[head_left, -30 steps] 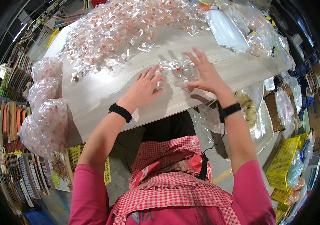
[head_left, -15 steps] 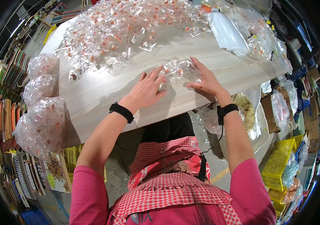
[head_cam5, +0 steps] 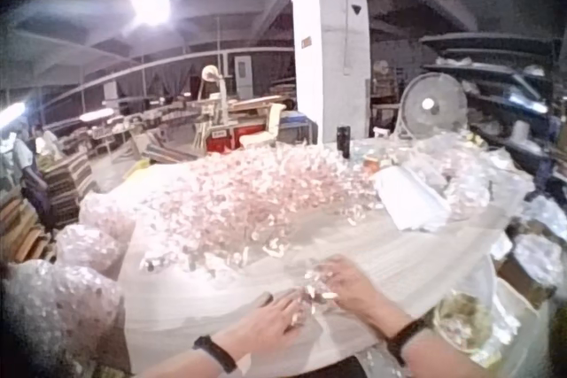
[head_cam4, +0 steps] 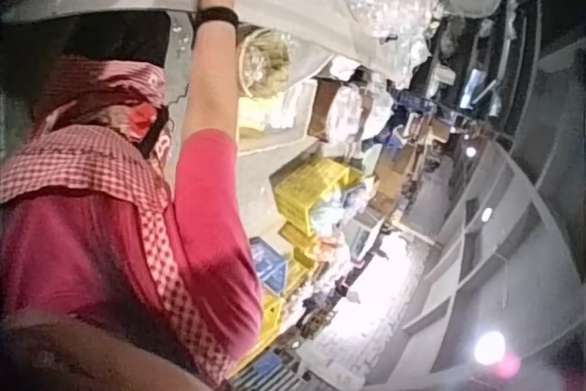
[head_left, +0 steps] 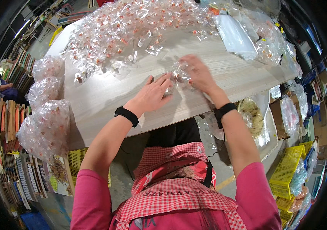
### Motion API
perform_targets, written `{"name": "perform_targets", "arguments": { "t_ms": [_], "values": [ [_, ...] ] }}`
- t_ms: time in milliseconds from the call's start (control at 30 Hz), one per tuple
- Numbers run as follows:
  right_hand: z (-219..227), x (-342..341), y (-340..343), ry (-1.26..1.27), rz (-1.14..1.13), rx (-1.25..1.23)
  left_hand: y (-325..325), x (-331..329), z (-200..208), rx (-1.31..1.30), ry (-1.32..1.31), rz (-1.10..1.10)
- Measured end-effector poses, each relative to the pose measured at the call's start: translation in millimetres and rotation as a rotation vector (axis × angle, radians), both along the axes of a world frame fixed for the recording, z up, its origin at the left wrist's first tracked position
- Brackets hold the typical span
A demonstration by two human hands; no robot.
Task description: Packing small plastic components into individual plastic bags and then into larger bags.
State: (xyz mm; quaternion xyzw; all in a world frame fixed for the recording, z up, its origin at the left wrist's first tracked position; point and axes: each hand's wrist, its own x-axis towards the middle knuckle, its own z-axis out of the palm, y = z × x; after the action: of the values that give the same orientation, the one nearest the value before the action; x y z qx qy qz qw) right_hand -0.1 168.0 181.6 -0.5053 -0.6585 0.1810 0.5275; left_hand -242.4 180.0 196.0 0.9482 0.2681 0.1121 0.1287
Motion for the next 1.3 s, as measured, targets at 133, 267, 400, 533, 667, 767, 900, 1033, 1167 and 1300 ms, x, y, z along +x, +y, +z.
{"name": "perform_targets", "arguments": {
  "t_ms": [133, 267, 400, 533, 667, 767, 900, 1033, 1167, 1300],
  "values": [
    [-10.4, -23.8, -12.7, -0.814, -0.074, 0.096, -1.0, 1.5, 0.2, -0.038, 0.013, 0.011],
    [-1.6, -12.2, -42.1, -0.71, -0.068, 0.004, -0.7, 0.7, -4.5, -0.019, -0.075, -0.057],
    [-3.9, 1.9, -79.4, -0.582, -0.164, -0.054, 3.3, 0.5, -8.3, -0.033, -0.128, -0.092],
    [-9.7, 31.2, -108.5, -0.386, -0.28, -0.048, 7.9, 7.5, -17.0, -0.024, -0.185, -0.061],
    [-5.0, 84.4, -144.4, -0.273, -0.394, 0.073, 19.6, 17.6, -8.5, -0.168, -0.171, 0.013],
    [7.3, 123.2, -185.8, -0.173, -0.601, -0.022, 18.8, 13.8, 7.4, -0.392, -0.321, 0.144],
    [-3.5, 163.8, -232.5, -0.151, -0.643, -0.197, -3.6, 12.4, 54.8, -0.405, -0.472, 0.003],
    [-11.5, 176.5, -258.8, -0.431, -0.397, -0.6, -111.7, 45.2, 74.0, -0.643, -0.224, -0.229],
    [25.4, 180.4, -252.5, -0.689, -0.266, -0.652, -179.8, 97.3, 19.0, -1.385, -0.327, -0.157],
    [12.2, 199.3, -242.1, -0.762, -0.068, -0.73, -171.6, 176.3, -16.4, -1.613, -0.297, 0.131]
  ]
}}
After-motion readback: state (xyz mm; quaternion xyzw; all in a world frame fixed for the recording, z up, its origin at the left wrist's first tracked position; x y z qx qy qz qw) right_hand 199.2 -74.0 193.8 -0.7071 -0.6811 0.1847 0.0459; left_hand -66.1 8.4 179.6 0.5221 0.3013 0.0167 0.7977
